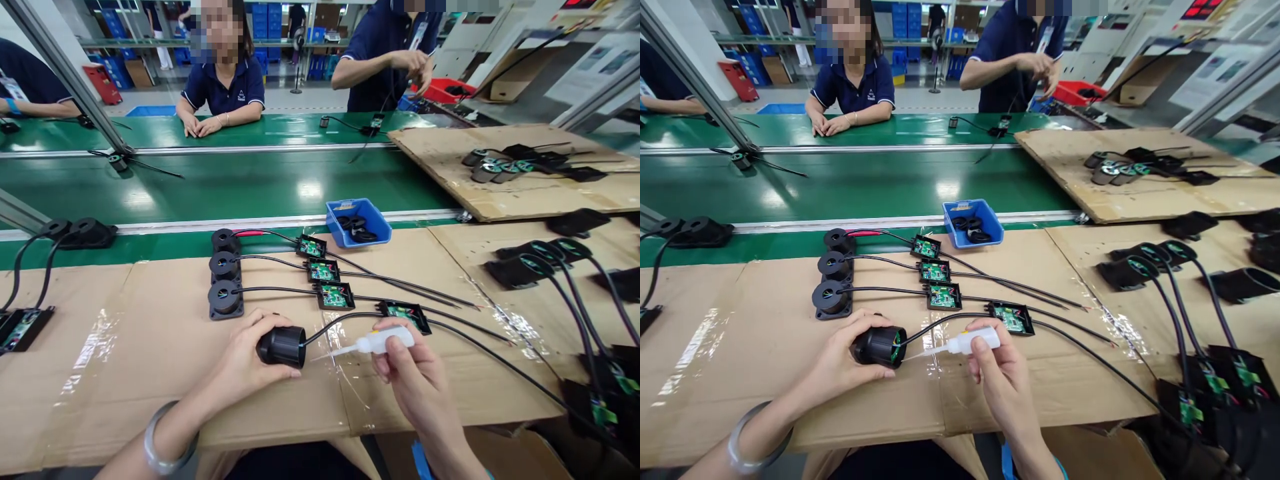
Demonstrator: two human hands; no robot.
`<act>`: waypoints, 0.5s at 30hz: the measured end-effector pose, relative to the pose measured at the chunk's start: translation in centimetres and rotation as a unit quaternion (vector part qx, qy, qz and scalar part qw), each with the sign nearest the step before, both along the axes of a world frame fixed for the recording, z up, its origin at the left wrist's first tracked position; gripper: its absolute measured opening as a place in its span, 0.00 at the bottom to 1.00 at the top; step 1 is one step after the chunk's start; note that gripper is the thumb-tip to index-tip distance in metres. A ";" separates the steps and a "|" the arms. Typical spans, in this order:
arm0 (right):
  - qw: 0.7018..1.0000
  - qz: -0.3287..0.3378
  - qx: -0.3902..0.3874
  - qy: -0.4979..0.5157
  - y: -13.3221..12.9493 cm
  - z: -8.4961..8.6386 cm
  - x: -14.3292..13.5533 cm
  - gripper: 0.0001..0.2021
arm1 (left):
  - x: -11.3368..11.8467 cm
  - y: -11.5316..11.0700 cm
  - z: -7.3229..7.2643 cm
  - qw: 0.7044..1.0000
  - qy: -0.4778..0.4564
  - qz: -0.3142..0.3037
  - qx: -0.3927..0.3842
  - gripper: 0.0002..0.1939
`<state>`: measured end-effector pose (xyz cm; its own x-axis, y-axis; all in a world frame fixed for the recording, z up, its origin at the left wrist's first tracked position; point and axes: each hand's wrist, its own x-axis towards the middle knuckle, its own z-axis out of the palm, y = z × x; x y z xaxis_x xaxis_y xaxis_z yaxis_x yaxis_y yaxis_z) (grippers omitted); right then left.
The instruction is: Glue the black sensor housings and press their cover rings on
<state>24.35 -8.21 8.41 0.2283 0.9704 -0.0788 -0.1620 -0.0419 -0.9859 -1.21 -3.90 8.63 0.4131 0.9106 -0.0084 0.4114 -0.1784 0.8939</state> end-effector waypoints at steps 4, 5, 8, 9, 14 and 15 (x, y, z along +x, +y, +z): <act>0.991 0.022 0.039 -0.126 -0.1 0.7 -0.3 0.12 | 0.1 0.1 0.0 1.000 -0.002 -0.001 0.008 0.29; 0.986 0.021 0.053 -0.159 -0.1 1.0 -0.4 0.12 | 0.1 0.0 -0.1 1.000 -0.005 -0.002 0.010 0.29; 0.960 0.014 0.102 -0.259 -0.1 1.7 -0.7 0.08 | 0.0 0.0 -0.1 1.000 -0.016 -0.005 0.015 0.29; 0.949 0.017 0.118 -0.293 -0.1 1.9 -0.8 0.07 | 0.0 -0.1 -0.1 1.000 -0.016 -0.006 0.014 0.29; 0.891 0.034 0.198 -0.408 0.0 2.8 -1.2 0.05 | 0.0 -0.1 -0.1 1.000 -0.008 -0.005 0.011 0.29; 0.882 0.038 0.207 -0.423 0.0 3.0 -1.3 0.05 | 0.0 -0.1 -0.1 1.000 -0.007 -0.005 0.012 0.29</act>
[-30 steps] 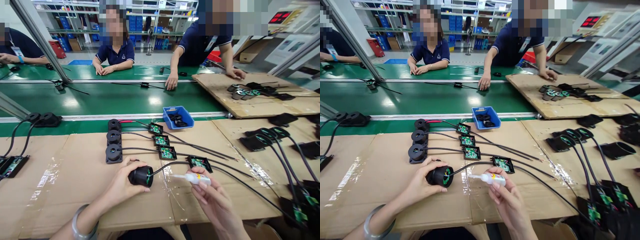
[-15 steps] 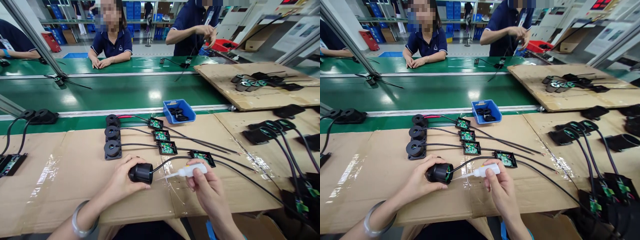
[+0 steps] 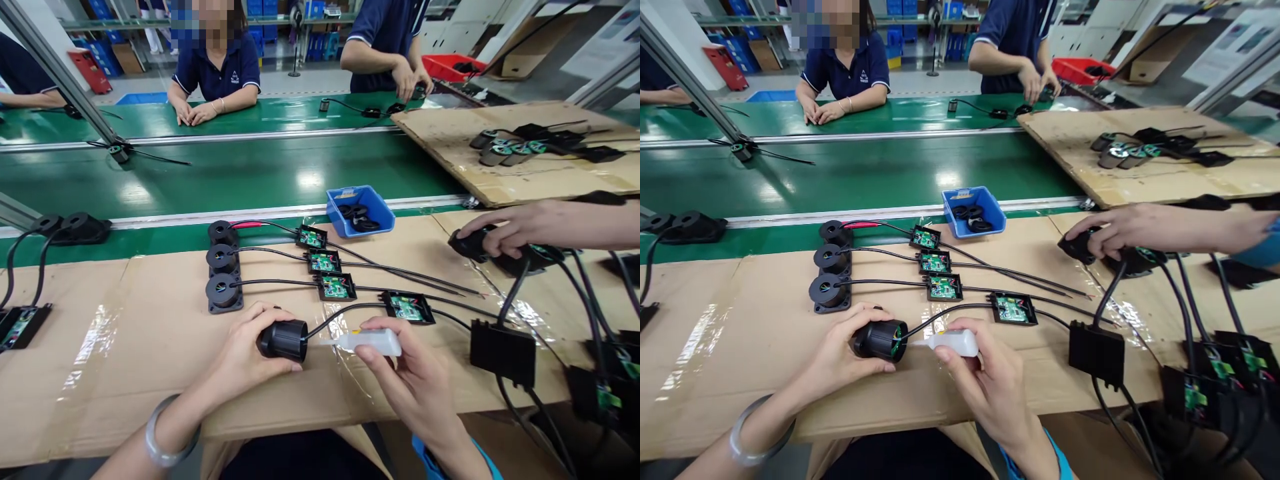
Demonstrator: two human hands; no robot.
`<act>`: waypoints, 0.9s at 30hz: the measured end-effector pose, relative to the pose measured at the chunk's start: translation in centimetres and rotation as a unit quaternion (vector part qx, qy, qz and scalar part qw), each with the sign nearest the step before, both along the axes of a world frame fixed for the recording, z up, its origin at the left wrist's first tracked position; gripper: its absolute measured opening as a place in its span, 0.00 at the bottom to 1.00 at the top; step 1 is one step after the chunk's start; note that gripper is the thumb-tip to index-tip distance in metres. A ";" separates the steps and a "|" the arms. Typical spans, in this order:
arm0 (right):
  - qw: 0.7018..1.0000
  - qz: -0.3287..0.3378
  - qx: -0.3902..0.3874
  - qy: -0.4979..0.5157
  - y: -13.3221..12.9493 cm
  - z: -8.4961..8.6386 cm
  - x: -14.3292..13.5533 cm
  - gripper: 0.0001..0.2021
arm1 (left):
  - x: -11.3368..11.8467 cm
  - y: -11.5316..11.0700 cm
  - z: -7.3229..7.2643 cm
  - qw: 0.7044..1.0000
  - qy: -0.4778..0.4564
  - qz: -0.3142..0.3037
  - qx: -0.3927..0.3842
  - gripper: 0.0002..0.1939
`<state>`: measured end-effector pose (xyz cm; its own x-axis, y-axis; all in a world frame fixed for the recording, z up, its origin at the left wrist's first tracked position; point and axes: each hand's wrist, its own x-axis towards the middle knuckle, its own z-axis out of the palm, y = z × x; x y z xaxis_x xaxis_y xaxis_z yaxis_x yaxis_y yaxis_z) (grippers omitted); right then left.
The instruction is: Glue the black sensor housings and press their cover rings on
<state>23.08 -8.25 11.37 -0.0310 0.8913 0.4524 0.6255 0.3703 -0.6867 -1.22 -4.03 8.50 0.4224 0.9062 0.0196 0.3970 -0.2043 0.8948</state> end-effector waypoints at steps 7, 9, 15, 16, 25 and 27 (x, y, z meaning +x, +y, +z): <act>0.996 0.024 0.036 -0.078 -0.1 0.9 -0.3 0.07 | -0.1 -0.1 -0.1 1.000 -0.001 -0.002 -0.001 0.30; 0.995 0.026 0.037 -0.089 0.0 1.0 -0.3 0.08 | -0.1 -0.1 0.0 1.000 -0.001 -0.005 -0.006 0.30; 0.994 0.023 0.058 -0.093 0.3 1.1 -0.5 0.08 | 0.1 0.1 0.1 1.000 0.005 -0.003 -0.009 0.30; 0.994 0.026 0.059 -0.092 0.3 1.2 -0.6 0.08 | 0.1 0.1 0.1 1.000 0.004 -0.002 -0.008 0.30; 0.993 0.048 0.062 -0.091 0.1 1.4 -0.6 0.07 | 0.1 0.1 0.0 1.000 0.008 -0.005 0.002 0.30; 0.991 0.047 0.073 -0.099 0.2 1.3 -0.7 0.07 | 0.0 0.1 -0.1 1.000 0.005 -0.006 0.004 0.30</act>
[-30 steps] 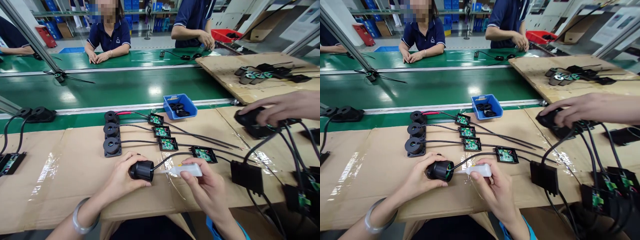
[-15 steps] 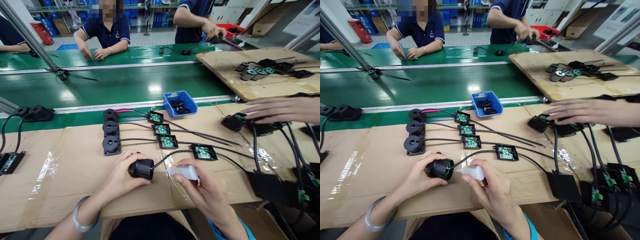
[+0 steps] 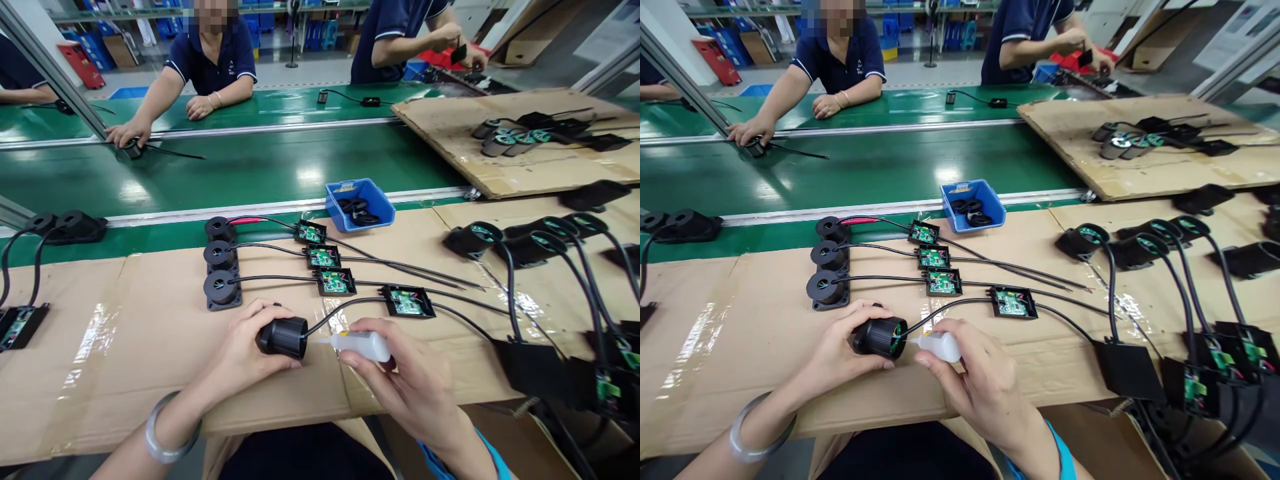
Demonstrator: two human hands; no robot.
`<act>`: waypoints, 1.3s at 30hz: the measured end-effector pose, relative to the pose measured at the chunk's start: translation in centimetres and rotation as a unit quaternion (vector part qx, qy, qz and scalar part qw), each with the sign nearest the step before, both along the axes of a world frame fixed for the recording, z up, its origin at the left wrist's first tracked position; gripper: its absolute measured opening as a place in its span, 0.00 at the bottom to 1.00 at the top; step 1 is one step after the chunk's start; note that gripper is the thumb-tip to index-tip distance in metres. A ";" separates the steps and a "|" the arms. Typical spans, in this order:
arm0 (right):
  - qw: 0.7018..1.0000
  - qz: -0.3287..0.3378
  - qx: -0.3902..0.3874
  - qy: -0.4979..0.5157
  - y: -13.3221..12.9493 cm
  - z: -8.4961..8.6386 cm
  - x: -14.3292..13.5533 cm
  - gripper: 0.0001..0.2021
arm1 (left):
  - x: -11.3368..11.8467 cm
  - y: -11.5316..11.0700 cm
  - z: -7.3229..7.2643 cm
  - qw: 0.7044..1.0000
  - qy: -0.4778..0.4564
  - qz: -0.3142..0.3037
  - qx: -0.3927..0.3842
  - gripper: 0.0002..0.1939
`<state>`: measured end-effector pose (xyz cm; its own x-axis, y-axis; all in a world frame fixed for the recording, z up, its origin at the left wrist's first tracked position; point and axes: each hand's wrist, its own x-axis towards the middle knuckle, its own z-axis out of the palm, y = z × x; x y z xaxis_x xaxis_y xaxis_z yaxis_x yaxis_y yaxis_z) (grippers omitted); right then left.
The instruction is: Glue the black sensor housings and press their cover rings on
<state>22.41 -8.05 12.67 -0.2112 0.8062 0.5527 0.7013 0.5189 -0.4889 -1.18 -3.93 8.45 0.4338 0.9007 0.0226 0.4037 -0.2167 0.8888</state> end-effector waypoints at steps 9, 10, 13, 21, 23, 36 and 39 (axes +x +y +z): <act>1.000 0.013 0.001 -0.016 -0.2 0.6 -0.2 0.07 | -0.1 -0.1 -0.1 1.000 -0.002 0.000 -0.004 0.31; 1.000 0.013 -0.003 -0.019 -0.2 0.7 -0.2 0.07 | -0.1 -0.1 -0.1 1.000 0.000 -0.001 -0.004 0.31; 0.999 0.014 -0.011 -0.028 -0.3 0.7 -0.2 0.08 | 0.0 0.0 -0.1 1.000 0.005 -0.004 -0.001 0.31; 0.999 0.025 -0.008 -0.030 -0.2 0.5 -0.4 0.07 | 0.1 0.0 -0.3 1.000 -0.007 -0.006 0.008 0.32; 0.999 0.034 -0.016 -0.026 -0.3 0.7 -0.5 0.07 | 0.1 0.0 -0.3 1.000 -0.004 -0.008 0.010 0.32; 0.999 0.036 -0.012 -0.017 -0.3 1.0 -0.5 0.07 | 0.1 -0.1 -0.3 1.000 -0.011 -0.009 0.018 0.32; 0.999 0.040 -0.025 -0.002 -0.3 1.1 -0.5 0.07 | 0.0 -0.1 -0.4 1.000 -0.011 -0.007 0.012 0.32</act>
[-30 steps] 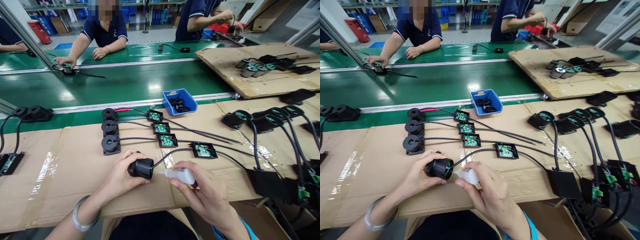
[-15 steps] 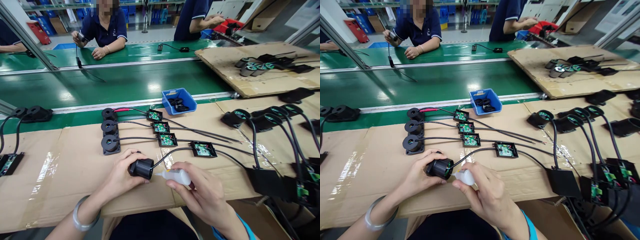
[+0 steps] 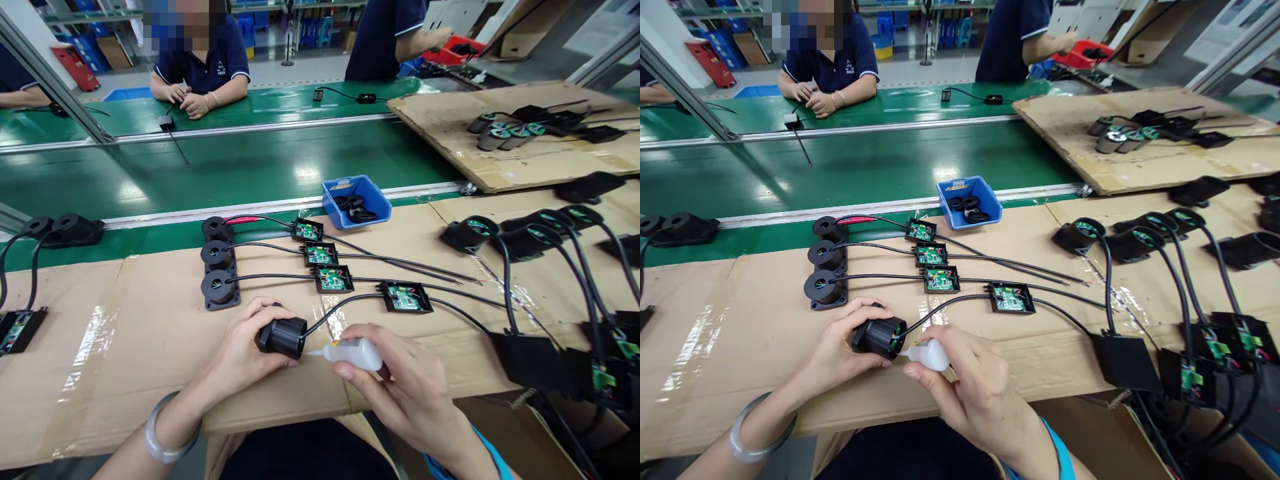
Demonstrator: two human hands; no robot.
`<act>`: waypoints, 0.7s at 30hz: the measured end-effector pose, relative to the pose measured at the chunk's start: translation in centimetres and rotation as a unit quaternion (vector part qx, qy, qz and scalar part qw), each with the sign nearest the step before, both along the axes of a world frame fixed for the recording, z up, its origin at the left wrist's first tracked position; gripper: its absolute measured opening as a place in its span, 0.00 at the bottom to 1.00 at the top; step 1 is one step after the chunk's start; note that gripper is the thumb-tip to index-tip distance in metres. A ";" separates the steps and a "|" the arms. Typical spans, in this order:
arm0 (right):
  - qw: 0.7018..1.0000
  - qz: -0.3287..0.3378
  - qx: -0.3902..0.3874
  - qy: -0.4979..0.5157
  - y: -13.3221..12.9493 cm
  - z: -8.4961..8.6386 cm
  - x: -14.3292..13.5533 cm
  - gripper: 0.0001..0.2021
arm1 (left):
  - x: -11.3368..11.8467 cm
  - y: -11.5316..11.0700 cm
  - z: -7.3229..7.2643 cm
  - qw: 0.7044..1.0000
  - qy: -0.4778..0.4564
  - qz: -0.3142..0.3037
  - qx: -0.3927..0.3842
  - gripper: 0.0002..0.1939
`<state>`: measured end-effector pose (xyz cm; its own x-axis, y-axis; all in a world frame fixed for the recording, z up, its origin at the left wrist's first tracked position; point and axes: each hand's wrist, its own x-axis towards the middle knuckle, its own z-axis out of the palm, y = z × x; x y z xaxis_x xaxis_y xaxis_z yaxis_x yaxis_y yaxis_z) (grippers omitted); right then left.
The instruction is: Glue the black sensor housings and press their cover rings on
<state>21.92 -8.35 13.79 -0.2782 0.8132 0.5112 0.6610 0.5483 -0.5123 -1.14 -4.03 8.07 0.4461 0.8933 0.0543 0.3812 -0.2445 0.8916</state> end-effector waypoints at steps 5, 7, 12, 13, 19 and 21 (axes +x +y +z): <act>1.000 -0.018 0.017 -0.001 0.2 0.0 0.2 0.08 | 0.1 -0.1 0.1 1.000 0.001 0.008 -0.005 0.31; 0.999 -0.026 0.019 0.011 0.2 0.0 0.4 0.08 | 0.2 -0.1 0.2 1.000 -0.001 0.012 -0.012 0.33; 0.985 -0.081 -0.010 0.153 -0.3 -1.2 0.8 0.08 | 0.9 -0.1 0.7 0.995 -0.055 0.008 -0.088 0.30; 0.976 -0.094 -0.011 0.198 -0.5 -1.6 0.8 0.07 | 1.1 -0.1 0.8 0.987 -0.091 -0.001 -0.132 0.28; 0.960 -0.119 0.014 0.251 -1.1 -3.3 0.7 0.09 | 2.3 -0.3 0.7 0.888 -0.290 -0.029 -0.355 0.29; 0.974 -0.118 0.047 0.188 -1.1 -2.9 0.5 0.10 | 2.5 -0.4 0.6 0.871 -0.319 -0.028 -0.372 0.29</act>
